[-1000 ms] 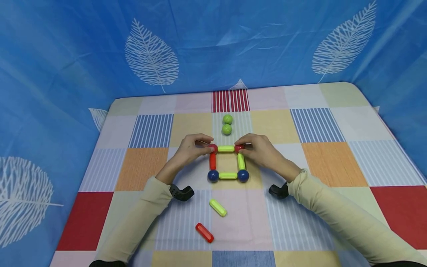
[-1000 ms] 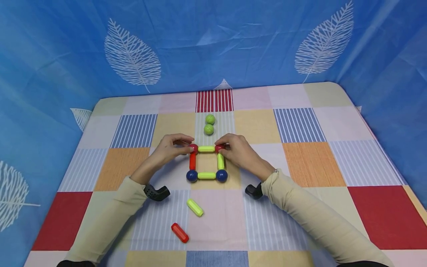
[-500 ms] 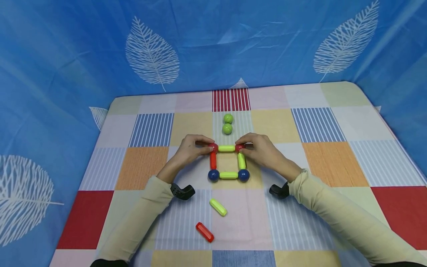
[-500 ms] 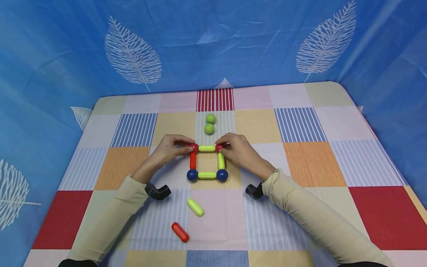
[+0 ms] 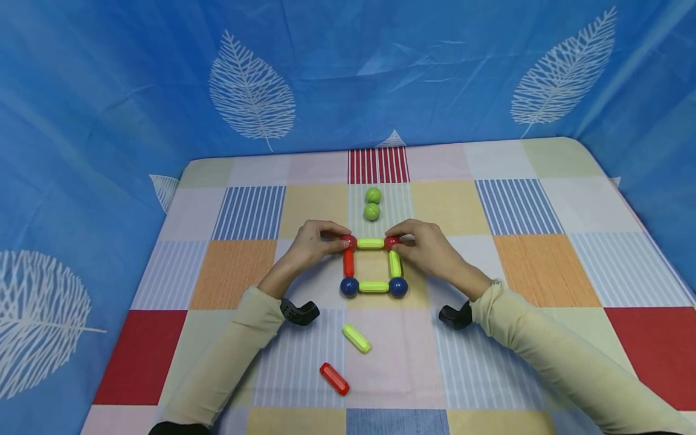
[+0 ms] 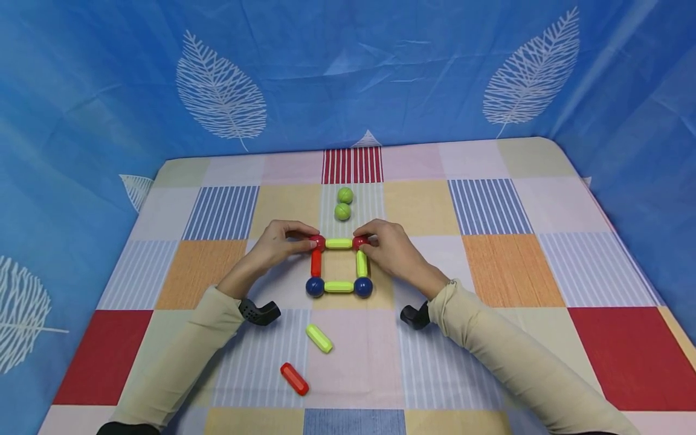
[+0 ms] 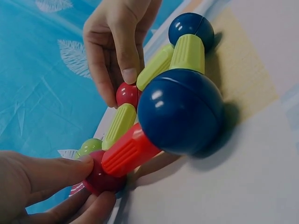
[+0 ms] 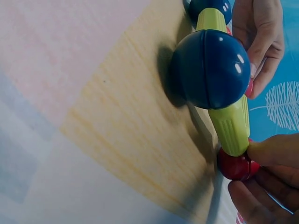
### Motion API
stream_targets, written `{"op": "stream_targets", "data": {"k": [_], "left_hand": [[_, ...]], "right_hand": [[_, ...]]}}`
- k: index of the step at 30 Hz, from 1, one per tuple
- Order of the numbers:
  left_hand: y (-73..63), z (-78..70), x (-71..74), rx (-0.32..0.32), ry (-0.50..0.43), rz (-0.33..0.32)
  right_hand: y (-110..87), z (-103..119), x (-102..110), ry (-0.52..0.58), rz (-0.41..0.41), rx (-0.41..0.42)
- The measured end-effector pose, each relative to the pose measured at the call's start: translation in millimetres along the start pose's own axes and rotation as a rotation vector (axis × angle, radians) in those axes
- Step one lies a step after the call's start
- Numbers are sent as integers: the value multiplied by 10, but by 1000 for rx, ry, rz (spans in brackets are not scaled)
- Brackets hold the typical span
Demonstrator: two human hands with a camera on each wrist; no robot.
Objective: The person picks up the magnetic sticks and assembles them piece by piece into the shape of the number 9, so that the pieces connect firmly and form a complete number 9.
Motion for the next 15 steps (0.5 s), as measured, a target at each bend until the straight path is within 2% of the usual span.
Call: {"op": "stream_targets", "data": {"k": [6,9,13,15], "left_hand": [[2,9,3,9,11,-7],[2,5,3,19,29,-10],[10,7,2,11,46,-4],[10,-2,12,4,45,0]], "right_hand": [[6,-1,-3,6,-7,1],[-34,64,-8,-24,-54,40],[-237,281,-85,-116,-123,154],[-401,429,-179,-137,-99,194]]}}
Point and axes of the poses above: each hand's wrist, its own y-axis towards the middle knuckle, its own x-axis out of the back of the hand, z = x × y, the point moved 5 cm from there along y, towards the middle knuckle, and after that the axes turned 9 degrees about -x, right-handed, at the moved point
